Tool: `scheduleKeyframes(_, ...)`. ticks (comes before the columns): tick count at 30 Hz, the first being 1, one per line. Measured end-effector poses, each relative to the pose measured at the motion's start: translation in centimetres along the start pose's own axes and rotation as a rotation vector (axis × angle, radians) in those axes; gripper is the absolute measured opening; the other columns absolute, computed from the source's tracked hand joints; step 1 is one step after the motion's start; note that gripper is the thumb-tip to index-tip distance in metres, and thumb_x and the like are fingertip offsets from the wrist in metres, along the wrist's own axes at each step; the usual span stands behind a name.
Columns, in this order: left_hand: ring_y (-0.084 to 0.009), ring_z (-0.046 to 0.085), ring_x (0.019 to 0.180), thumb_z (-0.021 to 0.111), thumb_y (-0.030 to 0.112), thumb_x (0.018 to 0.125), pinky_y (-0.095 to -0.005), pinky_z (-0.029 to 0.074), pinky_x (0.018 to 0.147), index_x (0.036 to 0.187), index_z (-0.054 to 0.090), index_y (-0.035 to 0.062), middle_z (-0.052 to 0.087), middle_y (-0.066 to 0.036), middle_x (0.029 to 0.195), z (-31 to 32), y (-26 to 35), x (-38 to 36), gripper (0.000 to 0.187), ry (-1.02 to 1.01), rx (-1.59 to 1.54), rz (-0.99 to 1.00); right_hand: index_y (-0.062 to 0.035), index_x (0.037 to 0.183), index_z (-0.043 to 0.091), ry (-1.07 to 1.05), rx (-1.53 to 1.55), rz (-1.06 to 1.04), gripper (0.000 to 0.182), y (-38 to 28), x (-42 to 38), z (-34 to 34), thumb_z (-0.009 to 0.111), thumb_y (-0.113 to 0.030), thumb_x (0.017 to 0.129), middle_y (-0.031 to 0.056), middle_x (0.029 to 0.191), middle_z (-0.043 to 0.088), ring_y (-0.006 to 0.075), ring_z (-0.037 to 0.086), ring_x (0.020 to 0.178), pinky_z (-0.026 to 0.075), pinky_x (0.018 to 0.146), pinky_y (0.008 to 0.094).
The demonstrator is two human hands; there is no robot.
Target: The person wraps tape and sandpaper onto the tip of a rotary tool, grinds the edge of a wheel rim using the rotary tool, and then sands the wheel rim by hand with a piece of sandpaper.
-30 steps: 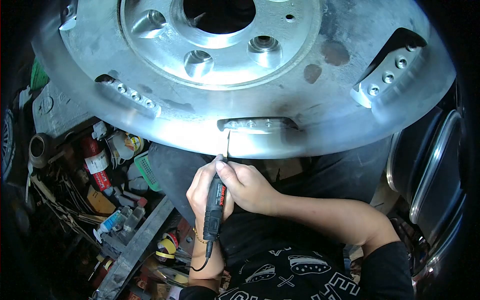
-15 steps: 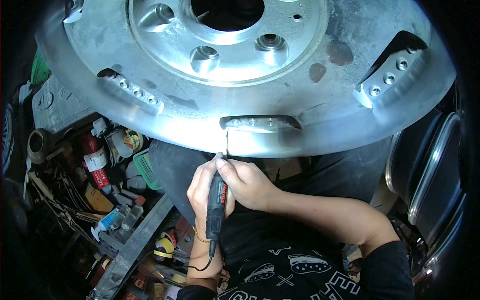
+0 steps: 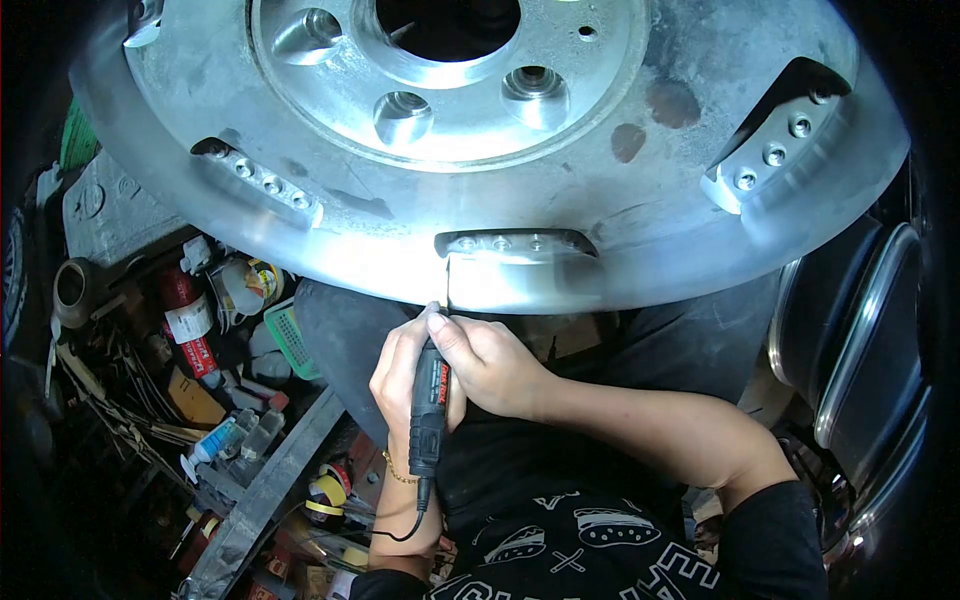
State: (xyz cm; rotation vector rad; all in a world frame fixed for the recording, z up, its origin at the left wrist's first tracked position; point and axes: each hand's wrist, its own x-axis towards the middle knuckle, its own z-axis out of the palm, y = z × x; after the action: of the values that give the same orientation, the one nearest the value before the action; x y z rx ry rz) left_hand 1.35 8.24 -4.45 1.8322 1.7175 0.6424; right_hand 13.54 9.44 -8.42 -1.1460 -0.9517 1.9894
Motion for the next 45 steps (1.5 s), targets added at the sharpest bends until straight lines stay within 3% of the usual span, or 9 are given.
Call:
scheduleKeyframes(7, -0.0358, 0.068, 0.089, 0.068, 0.004, 0.076, -0.0376, 0.054, 0.082, 0.109, 0.063, -0.009, 0.067, -0.025, 0.099, 0.1, 0.0, 0.2, 0.036, -0.025, -0.016, 0.019, 0.0062, 0.085, 0.059, 0.01, 0.031, 0.034, 0.053, 0.0, -0.1, -0.1, 0.035, -0.036, 0.106, 0.0239, 0.076, 0.064, 0.0406, 0.064, 0.076, 0.049, 0.073, 0.0453)
scheduleKeyframes(9, -0.0331, 0.069, 0.087, 0.07, 0.022, 0.081, -0.0368, 0.053, 0.079, 0.11, 0.063, -0.0075, 0.067, -0.023, 0.096, 0.2, -0.4, 0.1, 0.042, -0.005, -0.001, 0.006, 0.006, 0.084, 0.059, 0.002, 0.024, 0.052, 0.054, 0.0, 0.0, 0.0, 0.035, -0.036, 0.106, 0.0234, 0.076, 0.064, 0.0401, 0.064, 0.075, 0.049, 0.073, 0.0451)
scheduleKeyframes(28, -0.0357, 0.068, 0.085, 0.067, 0.017, 0.081, -0.0378, 0.053, 0.078, 0.109, 0.064, -0.0073, 0.067, -0.023, 0.095, 0.5, 0.1, 0.4, 0.037, -0.023, 0.003, 0.045, 0.0061, 0.087, 0.06, 0.034, 0.023, 0.05, 0.055, 0.1, -0.4, -0.3, 0.033, -0.037, 0.106, 0.0196, 0.078, 0.065, 0.0355, 0.065, 0.076, 0.048, 0.077, 0.0423)
scheduleKeyframes(36, -0.0367, 0.068, 0.087, 0.067, 0.017, 0.081, -0.0393, 0.053, 0.08, 0.108, 0.062, -0.0086, 0.066, -0.024, 0.097, 0.6, 0.1, 0.1, 0.038, 0.029, 0.035, 0.022, 0.0058, 0.088, 0.059, -0.055, 0.065, 0.046, 0.055, 0.4, 0.0, -0.4, 0.032, -0.038, 0.107, 0.0177, 0.08, 0.065, 0.031, 0.064, 0.077, 0.048, 0.078, 0.041)
scheduleKeyframes(45, -0.0355, 0.067, 0.085, 0.068, 0.01, 0.079, -0.0374, 0.053, 0.078, 0.109, 0.062, -0.0069, 0.065, -0.023, 0.095, 0.6, 0.3, 0.5, 0.036, -0.047, -0.085, 0.04, 0.0062, 0.095, 0.059, -0.003, 0.086, 0.132, 0.055, 0.6, -1.0, -0.6, 0.034, -0.042, 0.107, 0.0149, 0.083, 0.064, 0.025, 0.062, 0.08, 0.048, 0.079, 0.0383)
